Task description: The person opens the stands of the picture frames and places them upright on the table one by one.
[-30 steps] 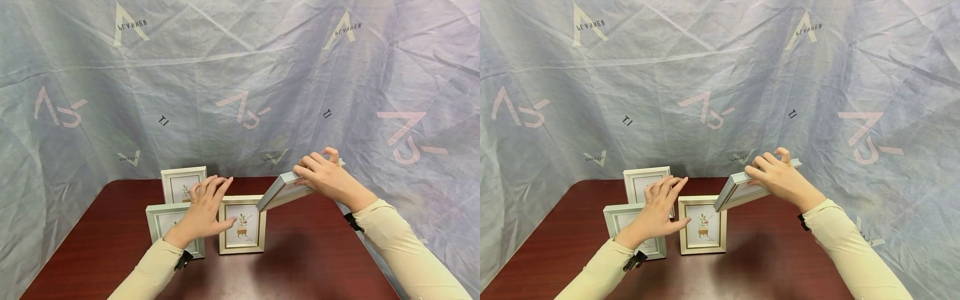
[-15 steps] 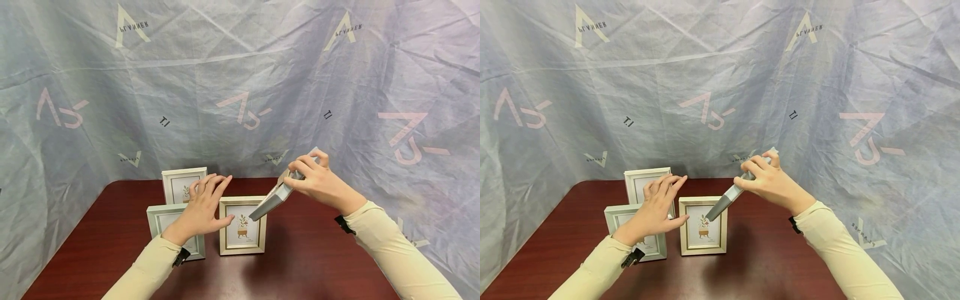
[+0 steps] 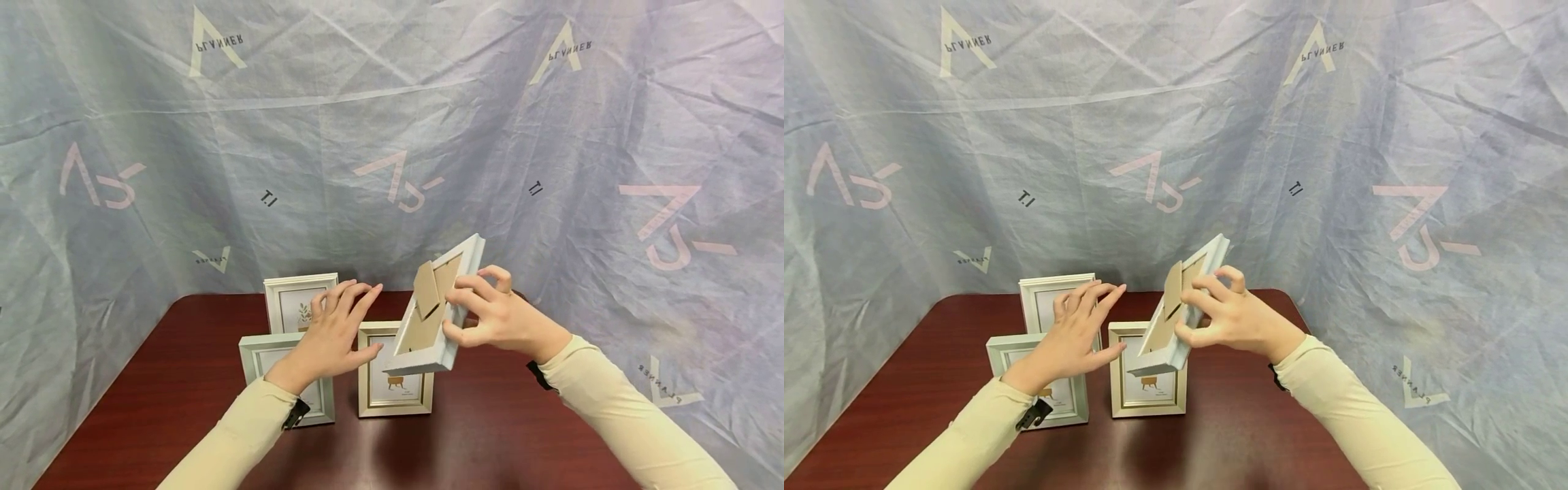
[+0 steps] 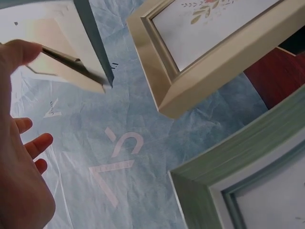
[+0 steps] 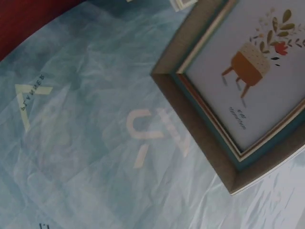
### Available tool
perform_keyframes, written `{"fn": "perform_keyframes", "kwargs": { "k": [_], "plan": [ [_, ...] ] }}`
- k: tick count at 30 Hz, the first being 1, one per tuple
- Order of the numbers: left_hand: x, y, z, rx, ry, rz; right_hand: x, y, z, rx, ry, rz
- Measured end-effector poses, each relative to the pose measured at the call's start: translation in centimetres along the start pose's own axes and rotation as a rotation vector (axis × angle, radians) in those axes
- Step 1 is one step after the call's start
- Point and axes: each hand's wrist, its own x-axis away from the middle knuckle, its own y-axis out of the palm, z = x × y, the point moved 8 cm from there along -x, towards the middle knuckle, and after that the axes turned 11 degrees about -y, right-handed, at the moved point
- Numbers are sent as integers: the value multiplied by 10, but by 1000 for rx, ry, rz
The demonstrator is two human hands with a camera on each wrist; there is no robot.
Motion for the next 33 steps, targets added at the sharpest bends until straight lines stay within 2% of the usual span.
{"fn": "perform_keyframes", "kwargs": {
  "k": [9,13,19,25,33],
  "plan": [
    [-8,-3,4,-55,97,77,-12,11,-26,105,-171,52],
    [-9,-3,6,-74,120,88,-16,16,-38,111,-217,59],
    [-9,-2,6,-97,140,86,-19,20,-52,126,-300,115],
    [-9,-2,8,-131,193,94,-17,26,-57,112,-320,108],
    [-8,-2,11,-195,262,138,-16,27,-59,104,-331,121]
  ]
}}
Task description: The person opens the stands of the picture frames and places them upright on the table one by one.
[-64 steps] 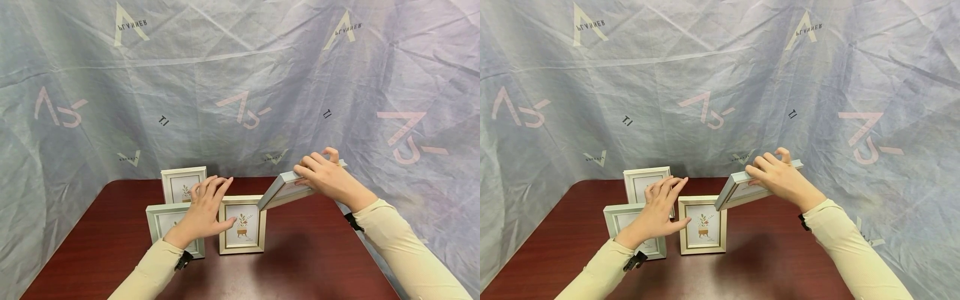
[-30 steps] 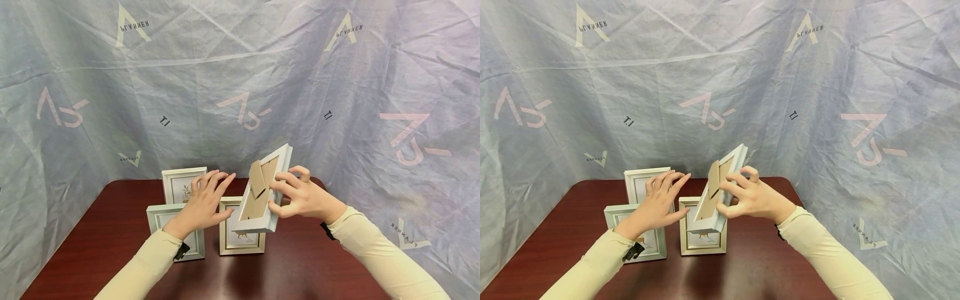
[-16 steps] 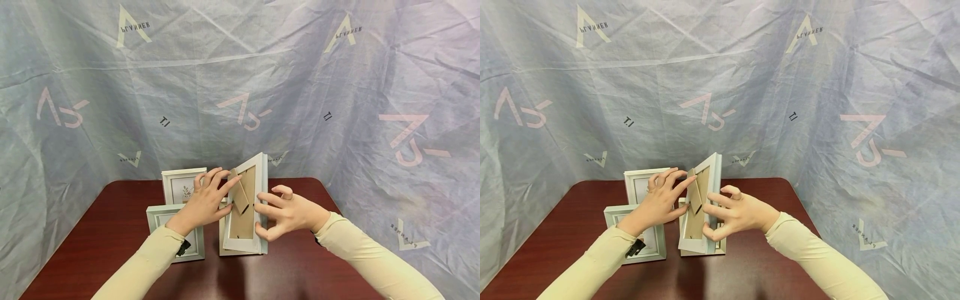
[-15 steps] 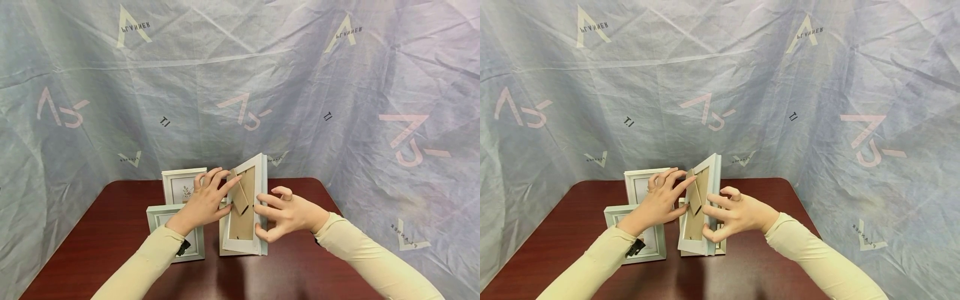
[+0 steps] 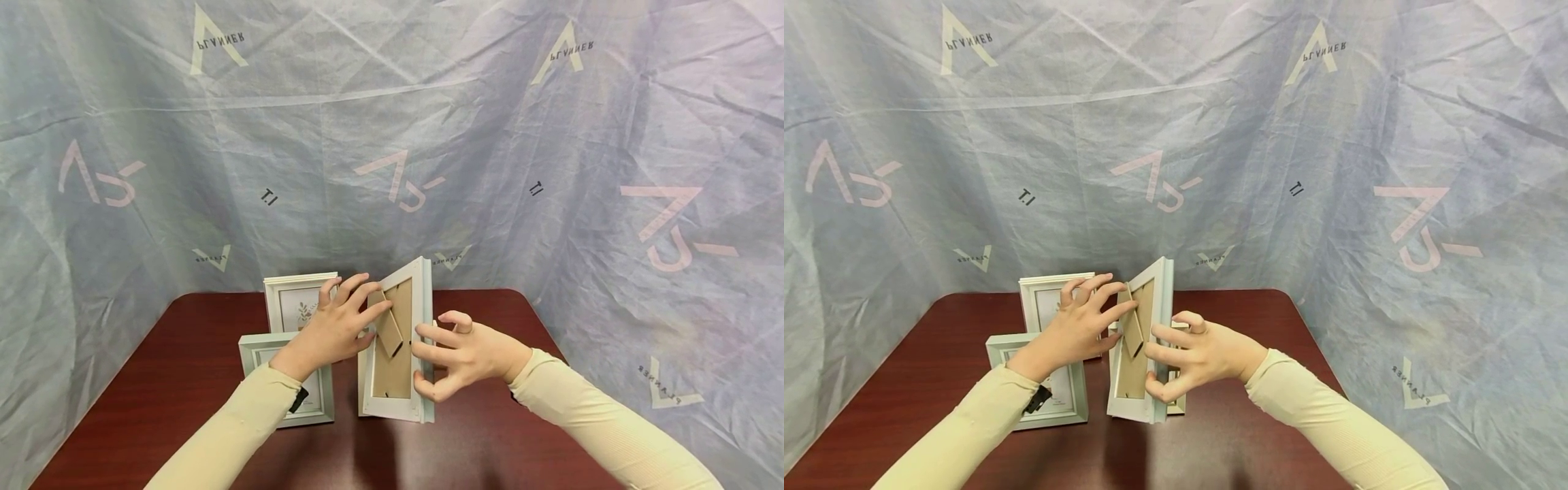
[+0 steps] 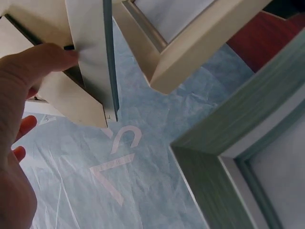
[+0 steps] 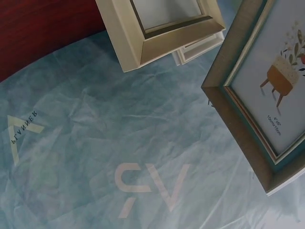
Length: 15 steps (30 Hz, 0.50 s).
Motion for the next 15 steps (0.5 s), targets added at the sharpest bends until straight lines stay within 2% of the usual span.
{"fn": "perform_keyframes", "kwargs": {
  "k": [5,11,15],
  "plan": [
    [1,-2,2,-36,42,34,-4,-3,2,4,-2,23],
    [4,-8,5,-103,111,114,-9,-8,6,5,-3,58],
    [5,-10,5,-117,130,154,-10,-9,7,3,-1,62]
  ]
}}
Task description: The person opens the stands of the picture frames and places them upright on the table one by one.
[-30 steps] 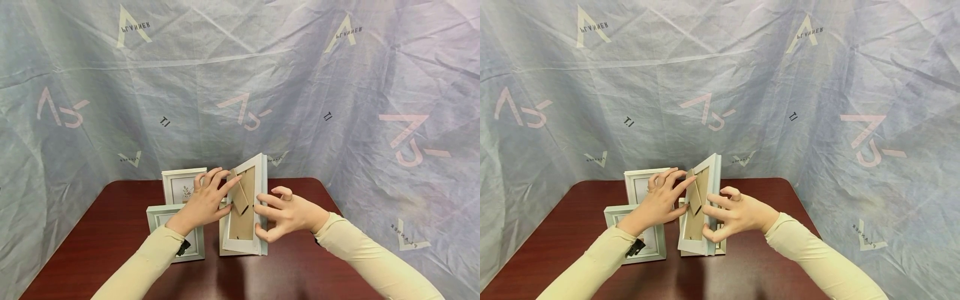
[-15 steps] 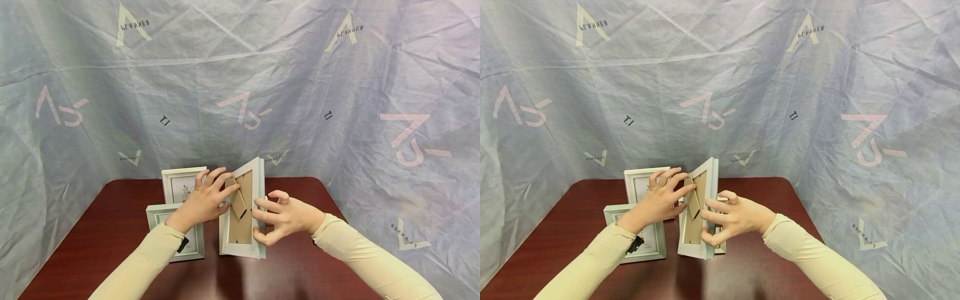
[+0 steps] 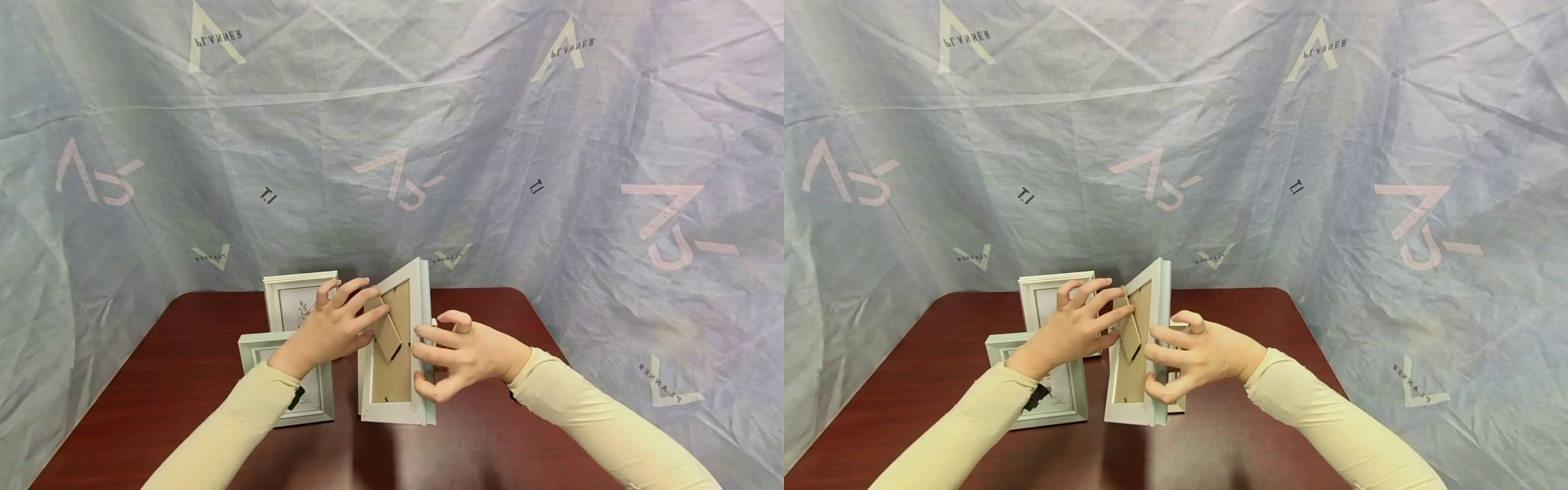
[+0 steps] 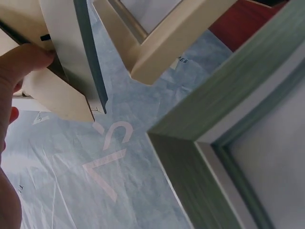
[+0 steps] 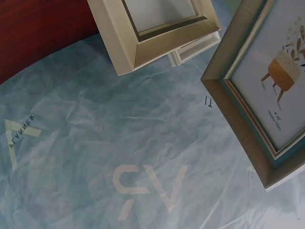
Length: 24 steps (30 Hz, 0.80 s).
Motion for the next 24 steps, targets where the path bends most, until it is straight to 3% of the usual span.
{"fn": "perform_keyframes", "kwargs": {
  "k": [8,16,24],
  "plan": [
    [2,0,-3,6,-14,27,-4,-2,4,-10,8,-4],
    [-3,-13,-7,48,-35,124,8,5,-2,-23,32,-27],
    [-3,-21,-13,83,-80,144,14,6,0,-29,65,-48]
  ]
}}
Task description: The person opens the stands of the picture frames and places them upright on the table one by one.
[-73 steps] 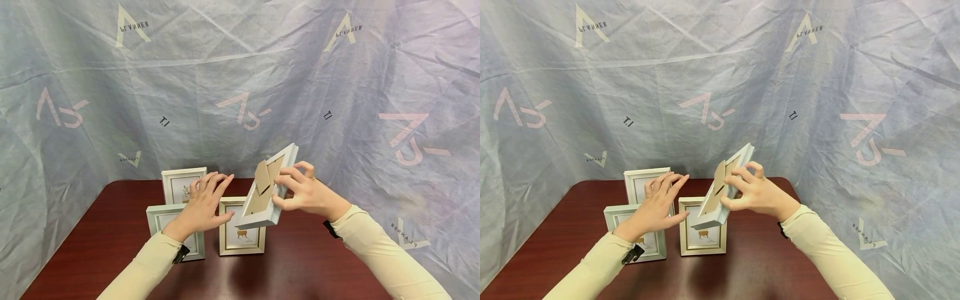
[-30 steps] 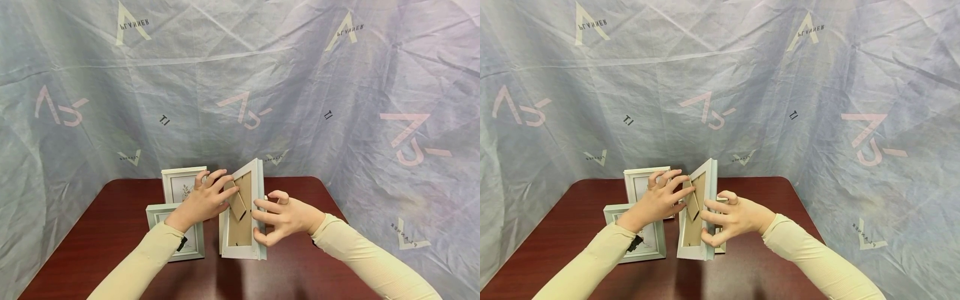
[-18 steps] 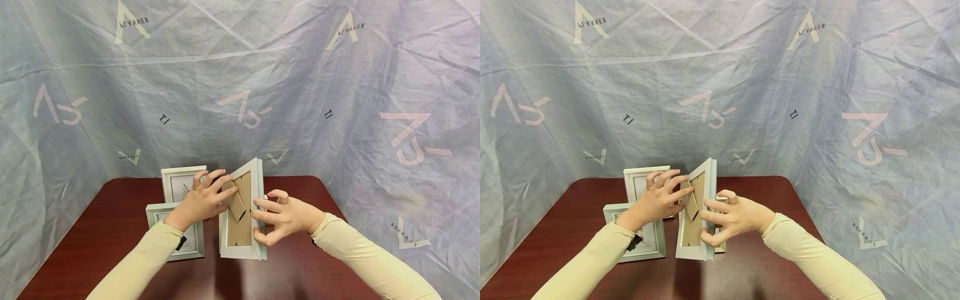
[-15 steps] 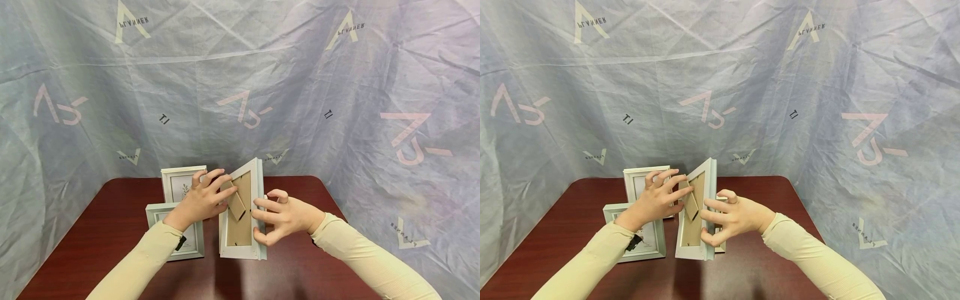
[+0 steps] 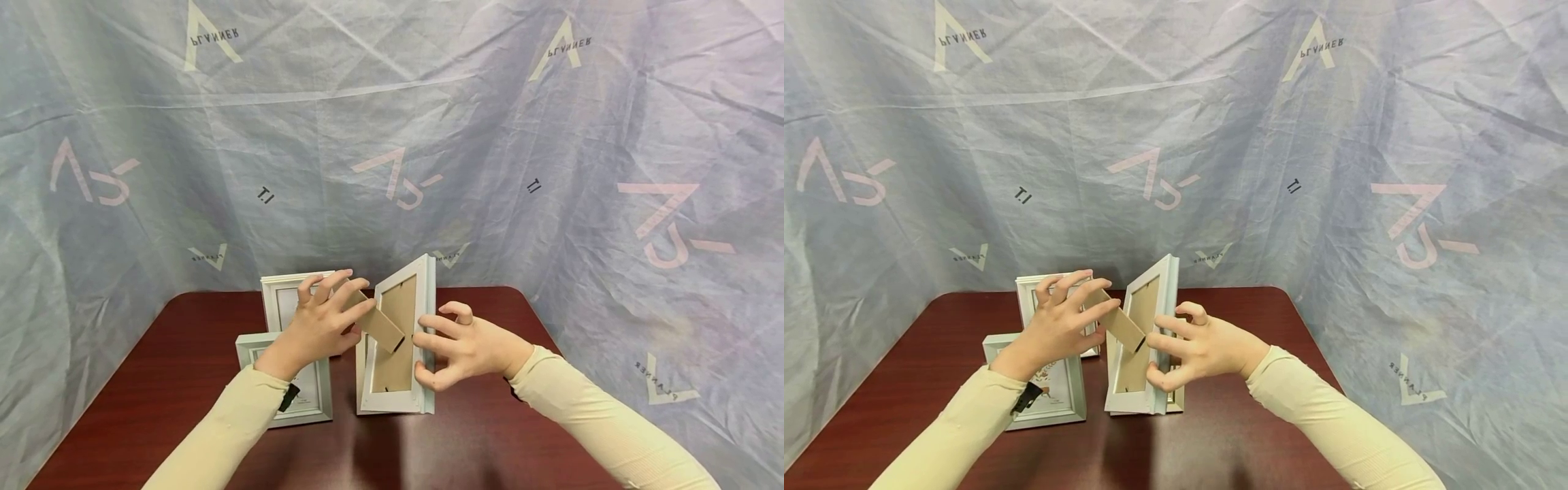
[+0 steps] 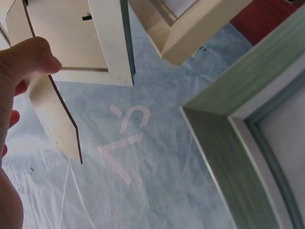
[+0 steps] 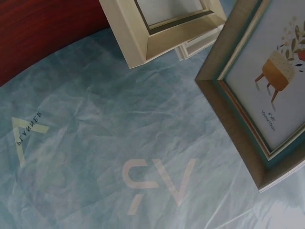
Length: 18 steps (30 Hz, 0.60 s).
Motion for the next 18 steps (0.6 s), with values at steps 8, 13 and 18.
{"fn": "perform_keyframes", "kwargs": {
  "k": [8,13,18],
  "plan": [
    [2,-2,1,25,-2,33,-9,-4,5,10,0,0],
    [3,-2,1,33,-8,38,-14,-8,8,14,-1,7],
    [4,-1,1,43,-29,19,-6,-4,4,17,2,1]
  ]
}}
